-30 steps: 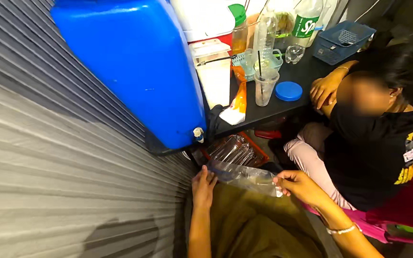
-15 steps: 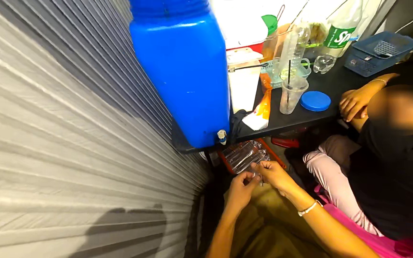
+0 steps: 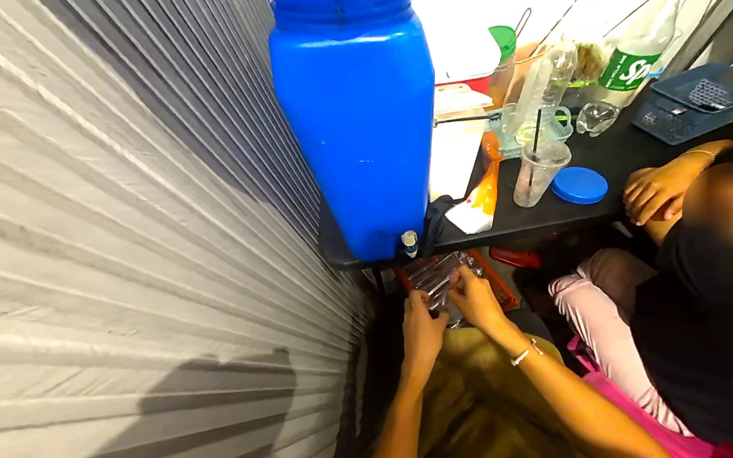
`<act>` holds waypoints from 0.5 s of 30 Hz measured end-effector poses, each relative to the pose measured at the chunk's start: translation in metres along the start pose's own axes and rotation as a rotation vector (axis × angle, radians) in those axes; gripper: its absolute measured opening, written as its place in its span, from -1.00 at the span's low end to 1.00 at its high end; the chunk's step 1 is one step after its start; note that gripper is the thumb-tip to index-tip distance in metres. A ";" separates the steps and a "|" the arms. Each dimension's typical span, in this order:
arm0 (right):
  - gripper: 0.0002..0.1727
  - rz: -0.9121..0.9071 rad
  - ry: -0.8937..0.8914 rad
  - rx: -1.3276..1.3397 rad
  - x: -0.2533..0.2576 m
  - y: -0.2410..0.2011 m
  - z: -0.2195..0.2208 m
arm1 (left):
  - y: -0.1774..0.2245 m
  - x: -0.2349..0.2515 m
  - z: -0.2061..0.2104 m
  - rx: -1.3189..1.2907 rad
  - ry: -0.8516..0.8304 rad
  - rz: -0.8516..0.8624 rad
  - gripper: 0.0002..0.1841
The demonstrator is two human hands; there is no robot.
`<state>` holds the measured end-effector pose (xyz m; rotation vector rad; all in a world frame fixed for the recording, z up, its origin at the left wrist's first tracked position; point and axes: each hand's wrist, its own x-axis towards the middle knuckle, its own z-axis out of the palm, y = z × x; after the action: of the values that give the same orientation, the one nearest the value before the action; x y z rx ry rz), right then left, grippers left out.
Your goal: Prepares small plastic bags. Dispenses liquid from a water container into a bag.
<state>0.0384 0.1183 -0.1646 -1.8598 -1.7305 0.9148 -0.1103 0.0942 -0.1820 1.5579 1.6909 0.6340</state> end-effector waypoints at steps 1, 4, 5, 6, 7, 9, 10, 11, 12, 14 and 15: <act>-0.70 -0.009 -0.010 0.014 0.004 -0.002 0.002 | -0.002 0.003 0.002 -0.046 0.037 0.007 -0.41; -0.72 -0.007 -0.049 0.043 0.014 -0.011 0.006 | -0.006 0.017 -0.002 -0.154 0.023 0.019 -0.63; -0.72 -0.013 -0.054 0.043 0.017 -0.014 0.006 | -0.006 0.021 -0.005 -0.131 -0.005 0.014 -0.69; -0.73 -0.027 -0.055 0.034 0.021 -0.017 0.006 | -0.006 0.025 -0.009 -0.087 -0.022 0.011 -0.73; -0.74 -0.047 -0.054 0.015 0.026 -0.019 0.006 | -0.006 0.029 -0.013 -0.047 -0.025 0.010 -0.75; -0.74 -0.090 -0.060 -0.072 0.037 -0.024 0.006 | -0.007 0.040 -0.022 -0.031 -0.019 -0.004 -0.75; -0.72 -0.094 -0.071 -0.126 0.043 -0.026 0.007 | -0.008 0.048 -0.026 -0.079 -0.019 -0.021 -0.75; -0.70 -0.087 -0.090 -0.177 0.049 -0.027 0.006 | -0.010 0.056 -0.029 -0.164 -0.017 -0.048 -0.75; -0.70 -0.079 -0.105 -0.205 0.055 -0.029 0.005 | -0.012 0.064 -0.032 -0.264 -0.009 -0.079 -0.76; -0.71 -0.072 -0.118 -0.190 0.069 -0.034 0.001 | -0.010 0.078 -0.036 -0.419 0.025 -0.129 -0.78; -0.71 -0.070 -0.120 -0.154 0.075 -0.036 -0.001 | -0.009 0.084 -0.036 -0.465 0.040 -0.152 -0.78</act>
<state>0.0144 0.1967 -0.1514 -1.8591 -1.9767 0.9053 -0.1435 0.1798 -0.1825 1.0855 1.5339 0.9070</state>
